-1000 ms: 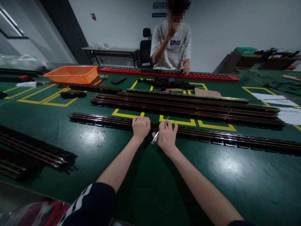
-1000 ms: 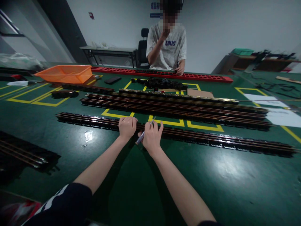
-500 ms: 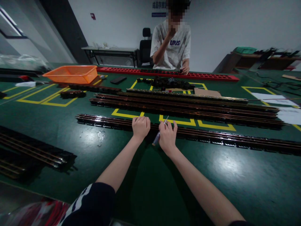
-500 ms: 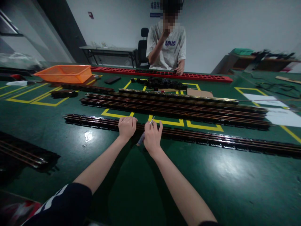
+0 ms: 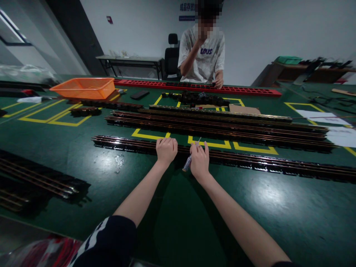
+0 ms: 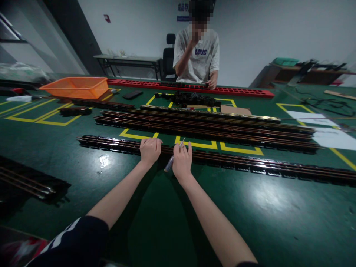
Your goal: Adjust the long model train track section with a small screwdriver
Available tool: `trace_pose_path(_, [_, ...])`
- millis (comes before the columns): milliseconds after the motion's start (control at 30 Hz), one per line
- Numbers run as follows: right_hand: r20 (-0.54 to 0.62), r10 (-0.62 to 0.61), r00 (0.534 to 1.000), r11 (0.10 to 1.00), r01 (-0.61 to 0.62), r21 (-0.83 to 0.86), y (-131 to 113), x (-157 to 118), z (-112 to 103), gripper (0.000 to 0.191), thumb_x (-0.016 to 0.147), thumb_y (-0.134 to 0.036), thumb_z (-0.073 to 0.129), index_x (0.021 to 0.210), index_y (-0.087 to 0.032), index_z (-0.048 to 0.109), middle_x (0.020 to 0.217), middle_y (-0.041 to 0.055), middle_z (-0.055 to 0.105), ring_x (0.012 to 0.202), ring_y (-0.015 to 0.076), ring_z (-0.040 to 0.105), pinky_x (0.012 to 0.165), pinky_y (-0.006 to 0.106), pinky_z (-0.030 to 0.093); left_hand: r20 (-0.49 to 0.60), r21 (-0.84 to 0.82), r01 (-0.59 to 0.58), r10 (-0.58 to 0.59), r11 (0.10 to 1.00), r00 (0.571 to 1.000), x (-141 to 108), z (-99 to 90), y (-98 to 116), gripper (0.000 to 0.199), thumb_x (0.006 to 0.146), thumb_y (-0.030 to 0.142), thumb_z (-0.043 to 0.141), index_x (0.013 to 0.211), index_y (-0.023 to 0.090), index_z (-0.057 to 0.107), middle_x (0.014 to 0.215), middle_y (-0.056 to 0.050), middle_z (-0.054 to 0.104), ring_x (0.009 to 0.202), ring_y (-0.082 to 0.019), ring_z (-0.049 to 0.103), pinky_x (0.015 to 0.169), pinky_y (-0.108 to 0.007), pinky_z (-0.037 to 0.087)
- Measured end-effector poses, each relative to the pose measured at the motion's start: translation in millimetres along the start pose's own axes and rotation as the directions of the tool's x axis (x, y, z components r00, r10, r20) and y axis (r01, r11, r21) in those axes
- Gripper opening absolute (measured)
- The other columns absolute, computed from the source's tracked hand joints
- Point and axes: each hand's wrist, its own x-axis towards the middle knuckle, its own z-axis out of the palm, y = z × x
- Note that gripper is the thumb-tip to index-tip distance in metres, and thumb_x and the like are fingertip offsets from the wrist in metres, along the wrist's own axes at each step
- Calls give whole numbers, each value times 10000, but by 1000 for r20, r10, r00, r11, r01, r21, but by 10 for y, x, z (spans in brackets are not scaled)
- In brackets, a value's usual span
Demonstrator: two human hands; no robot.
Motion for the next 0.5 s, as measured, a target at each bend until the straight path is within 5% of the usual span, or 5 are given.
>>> trace_pose_path(500, [40,-66,997,996,64,61,12,15,9,222,784,-234,481,968,-119,527,939,130,662,1000,267,580,1056,480,255,-9,9,-10,10,1000,1000,2,20,-10,417,906,212,292,677,170,638,697,-55,679,692,-177,599,749,-355,346])
